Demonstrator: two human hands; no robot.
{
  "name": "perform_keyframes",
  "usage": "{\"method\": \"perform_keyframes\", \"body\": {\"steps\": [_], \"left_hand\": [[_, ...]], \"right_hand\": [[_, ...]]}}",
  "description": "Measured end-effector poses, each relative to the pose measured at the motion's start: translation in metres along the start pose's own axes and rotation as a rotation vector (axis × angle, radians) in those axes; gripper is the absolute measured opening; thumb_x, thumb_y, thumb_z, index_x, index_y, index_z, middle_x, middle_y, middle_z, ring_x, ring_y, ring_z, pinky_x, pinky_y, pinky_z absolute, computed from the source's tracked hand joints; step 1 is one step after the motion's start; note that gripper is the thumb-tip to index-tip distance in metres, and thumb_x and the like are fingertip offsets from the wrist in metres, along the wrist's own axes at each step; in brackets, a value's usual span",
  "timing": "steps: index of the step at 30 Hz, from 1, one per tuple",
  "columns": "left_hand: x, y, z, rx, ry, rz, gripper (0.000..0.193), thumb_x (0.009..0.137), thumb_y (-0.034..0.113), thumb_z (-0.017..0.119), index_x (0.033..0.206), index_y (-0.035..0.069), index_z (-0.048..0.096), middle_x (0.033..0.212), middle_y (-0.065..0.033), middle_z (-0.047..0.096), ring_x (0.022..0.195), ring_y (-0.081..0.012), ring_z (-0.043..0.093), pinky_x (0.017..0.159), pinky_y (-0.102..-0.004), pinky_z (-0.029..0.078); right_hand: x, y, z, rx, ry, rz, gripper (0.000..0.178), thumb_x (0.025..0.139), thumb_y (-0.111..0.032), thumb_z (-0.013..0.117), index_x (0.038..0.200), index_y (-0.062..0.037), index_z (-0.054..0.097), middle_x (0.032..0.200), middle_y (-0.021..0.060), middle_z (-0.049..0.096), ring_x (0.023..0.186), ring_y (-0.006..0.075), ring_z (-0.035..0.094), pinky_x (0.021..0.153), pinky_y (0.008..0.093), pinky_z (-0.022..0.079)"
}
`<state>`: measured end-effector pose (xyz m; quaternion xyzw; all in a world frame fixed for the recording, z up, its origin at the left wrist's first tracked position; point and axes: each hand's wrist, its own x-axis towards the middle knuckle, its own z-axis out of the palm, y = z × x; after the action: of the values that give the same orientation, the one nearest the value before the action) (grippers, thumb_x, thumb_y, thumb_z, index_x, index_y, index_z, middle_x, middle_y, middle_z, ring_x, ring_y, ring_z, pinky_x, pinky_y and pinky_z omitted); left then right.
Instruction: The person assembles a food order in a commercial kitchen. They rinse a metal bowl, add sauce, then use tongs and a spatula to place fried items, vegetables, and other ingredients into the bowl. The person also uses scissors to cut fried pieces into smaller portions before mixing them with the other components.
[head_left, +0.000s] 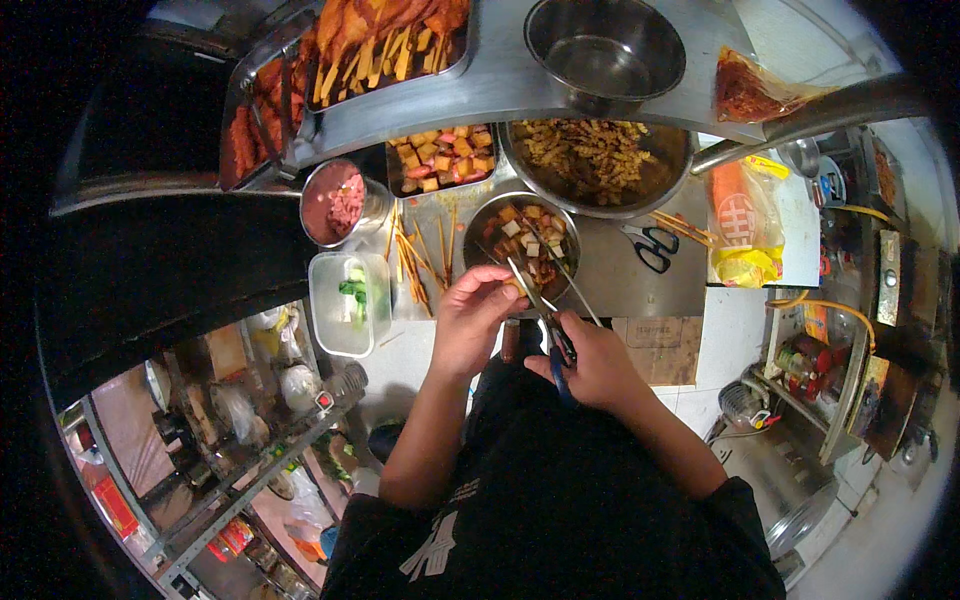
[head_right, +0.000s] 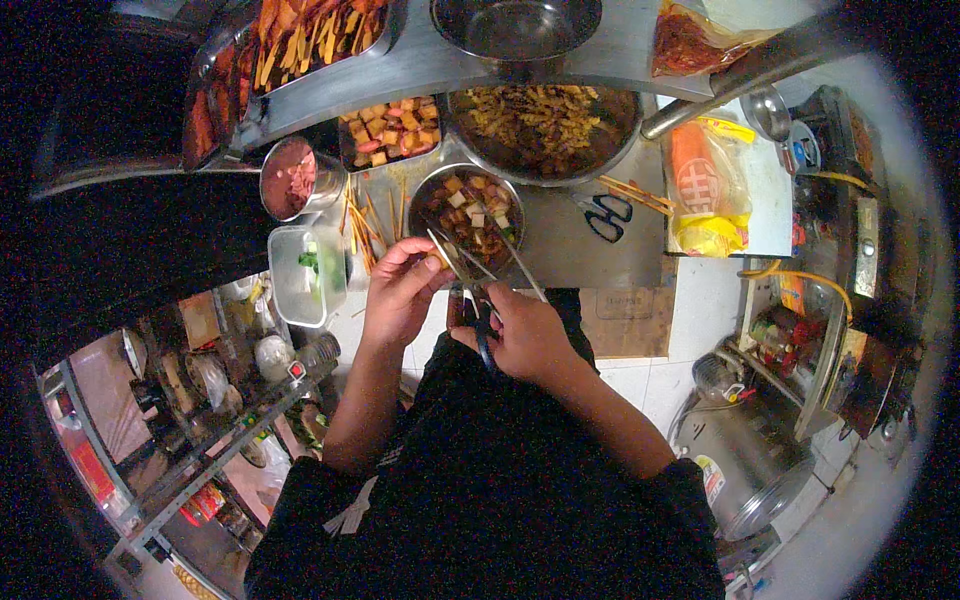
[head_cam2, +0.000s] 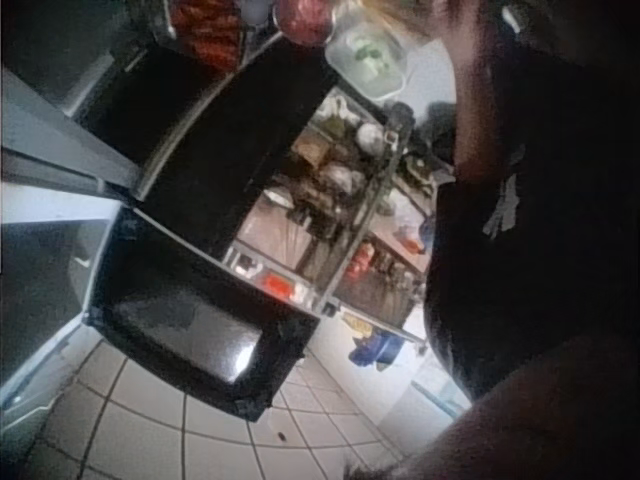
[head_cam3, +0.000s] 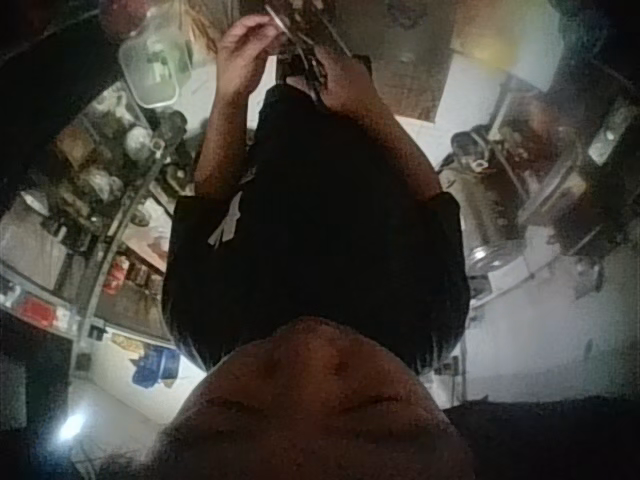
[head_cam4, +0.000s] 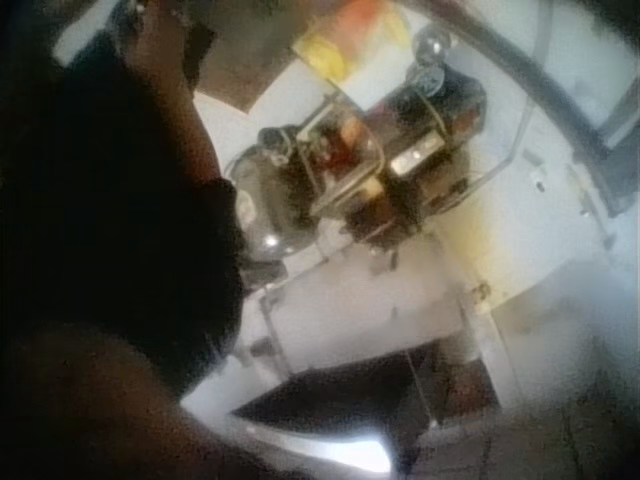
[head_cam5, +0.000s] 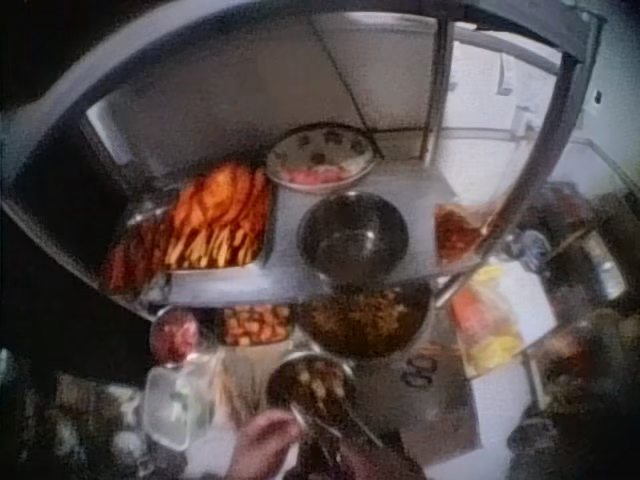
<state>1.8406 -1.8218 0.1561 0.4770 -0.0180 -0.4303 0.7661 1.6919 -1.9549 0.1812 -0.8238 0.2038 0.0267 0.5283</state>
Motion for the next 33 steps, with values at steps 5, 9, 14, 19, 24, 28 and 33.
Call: {"method": "perform_keyframes", "body": {"steps": [5,9,14,19,24,28,33], "left_hand": [[0.007,-0.003,-0.004,-0.084,0.065,-0.104,0.019,0.093,0.006,0.067,0.112,0.006,0.066,0.107,-0.0065,0.068,0.089,-0.0167,0.064,0.078,-0.0313,0.054],[0.010,-0.003,-0.002,-0.113,0.154,-0.066,0.015,0.093,0.007,0.068,0.108,0.007,0.066,0.102,-0.0050,0.068,0.088,-0.0171,0.064,0.079,-0.0314,0.054],[0.009,-0.003,-0.001,0.034,0.177,0.034,0.013,0.093,0.007,0.069,0.106,0.006,0.065,0.099,-0.0063,0.068,0.088,-0.0156,0.066,0.079,-0.0304,0.055],[0.004,-0.011,-0.001,0.306,0.170,0.195,0.016,0.089,-0.003,0.071,0.104,-0.001,0.070,0.100,-0.0069,0.071,0.091,-0.0130,0.067,0.082,-0.0278,0.054],[0.003,-0.020,-0.008,0.471,0.253,0.237,0.017,0.088,-0.001,0.073,0.105,-0.001,0.071,0.098,-0.0058,0.072,0.089,-0.0117,0.066,0.080,-0.0255,0.053],[0.014,-0.026,-0.019,0.608,0.286,0.170,0.021,0.086,0.000,0.075,0.106,0.000,0.071,0.099,-0.0065,0.073,0.090,-0.0126,0.067,0.081,-0.0251,0.053],[0.051,-0.019,-0.035,1.319,0.169,0.608,0.024,0.085,0.015,0.078,0.105,0.005,0.072,0.103,-0.0140,0.073,0.095,-0.0269,0.071,0.086,-0.0340,0.055]], "right_hand": [[0.004,0.005,0.001,0.100,-0.016,0.011,0.046,0.082,-0.036,0.079,0.099,-0.0030,0.053,0.072,0.0170,0.060,0.067,0.0373,0.064,0.062,0.0439,0.049],[0.005,0.006,-0.001,0.117,-0.029,0.048,0.053,0.082,-0.038,0.079,0.110,-0.0017,0.054,0.075,0.0165,0.061,0.069,0.0371,0.063,0.063,0.0428,0.049],[0.007,0.004,-0.001,0.011,-0.116,0.040,0.059,0.080,-0.053,0.077,0.106,-0.0050,0.054,0.081,0.0156,0.066,0.074,0.0371,0.067,0.063,0.0450,0.051],[0.008,0.007,0.005,0.044,-0.069,0.012,0.059,0.080,-0.040,0.081,0.115,-0.0006,0.055,0.077,0.0177,0.064,0.071,0.0384,0.066,0.064,0.0433,0.050],[0.006,0.018,0.011,0.019,-0.042,-0.021,0.056,0.079,-0.041,0.081,0.110,-0.0003,0.060,0.078,0.0198,0.066,0.071,0.0398,0.066,0.063,0.0433,0.051],[0.002,0.024,0.008,-0.012,-0.101,0.030,0.054,0.079,-0.042,0.081,0.107,-0.0006,0.061,0.078,0.0200,0.066,0.072,0.0394,0.067,0.064,0.0416,0.051],[-0.009,0.019,-0.013,0.023,-0.080,0.190,0.053,0.081,-0.044,0.079,0.107,-0.0013,0.062,0.084,0.0222,0.067,0.079,0.0414,0.067,0.069,0.0442,0.052]]}}
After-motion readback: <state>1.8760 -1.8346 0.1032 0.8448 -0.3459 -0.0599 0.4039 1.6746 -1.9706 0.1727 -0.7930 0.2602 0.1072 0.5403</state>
